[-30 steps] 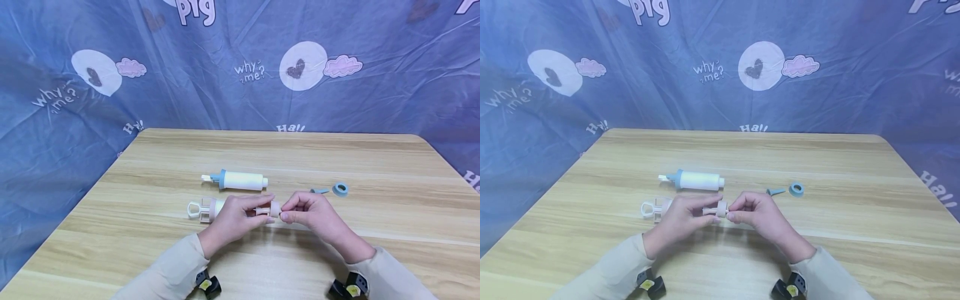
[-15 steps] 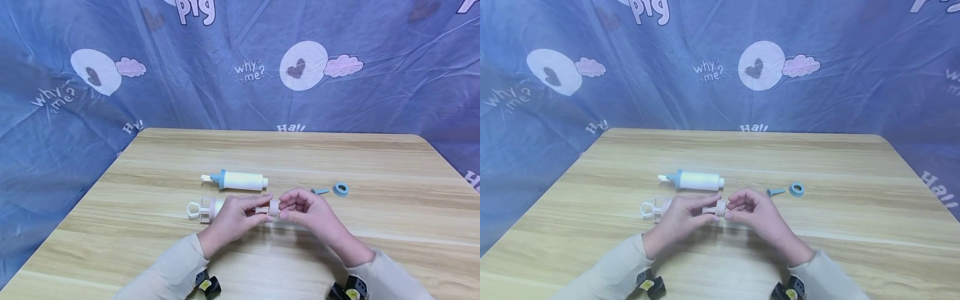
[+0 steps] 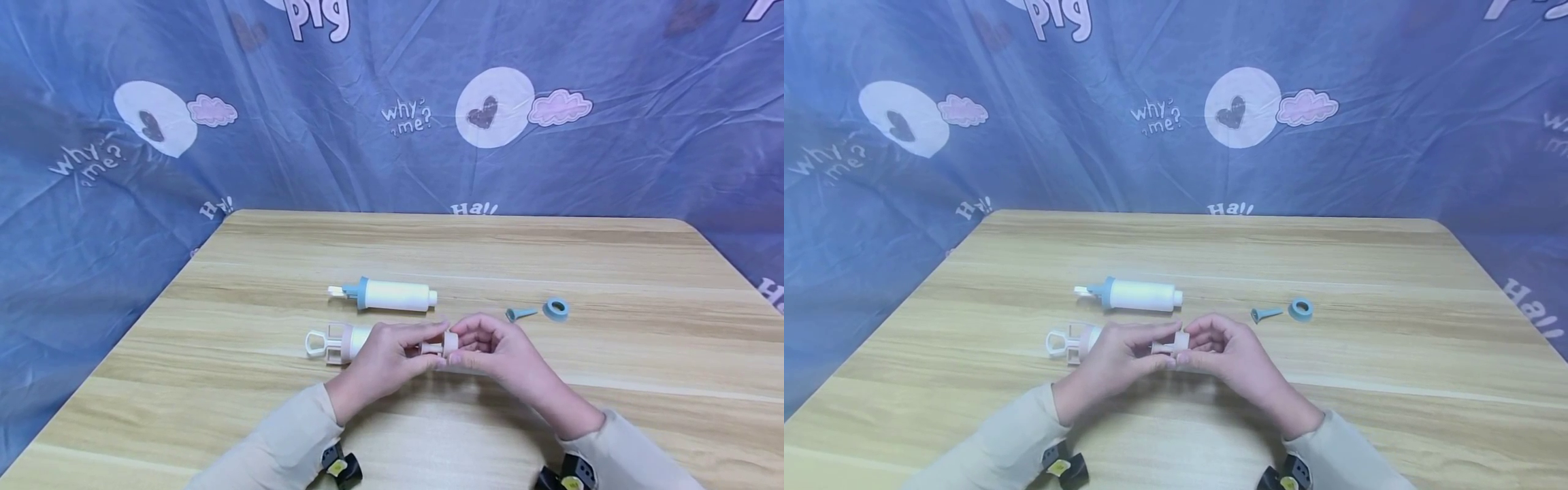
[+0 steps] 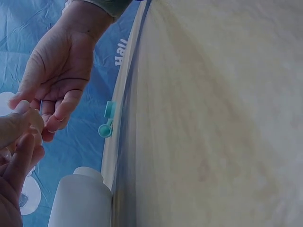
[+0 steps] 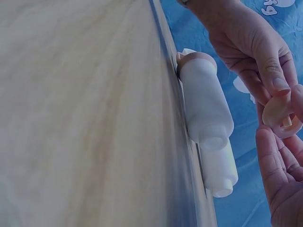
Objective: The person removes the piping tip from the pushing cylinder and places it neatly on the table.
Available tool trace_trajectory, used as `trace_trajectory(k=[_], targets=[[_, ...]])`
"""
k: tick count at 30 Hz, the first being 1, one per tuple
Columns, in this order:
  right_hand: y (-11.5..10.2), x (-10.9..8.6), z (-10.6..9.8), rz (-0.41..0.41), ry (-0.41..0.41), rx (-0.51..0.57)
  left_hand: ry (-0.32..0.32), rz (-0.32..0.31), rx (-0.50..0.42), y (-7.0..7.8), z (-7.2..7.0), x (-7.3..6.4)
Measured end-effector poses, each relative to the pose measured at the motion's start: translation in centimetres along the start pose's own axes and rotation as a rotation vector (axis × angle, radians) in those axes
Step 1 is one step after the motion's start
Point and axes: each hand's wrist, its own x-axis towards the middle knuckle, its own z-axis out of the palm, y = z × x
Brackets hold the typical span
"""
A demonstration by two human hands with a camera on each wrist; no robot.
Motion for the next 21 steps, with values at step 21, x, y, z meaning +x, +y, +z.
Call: trace_trajectory(k=[21], targets=[[-0.4, -1.7, -3.3, -0.019, 0.142, -0.110, -0.041, 0.009, 0.026, 0.6, 1.4, 1.4]])
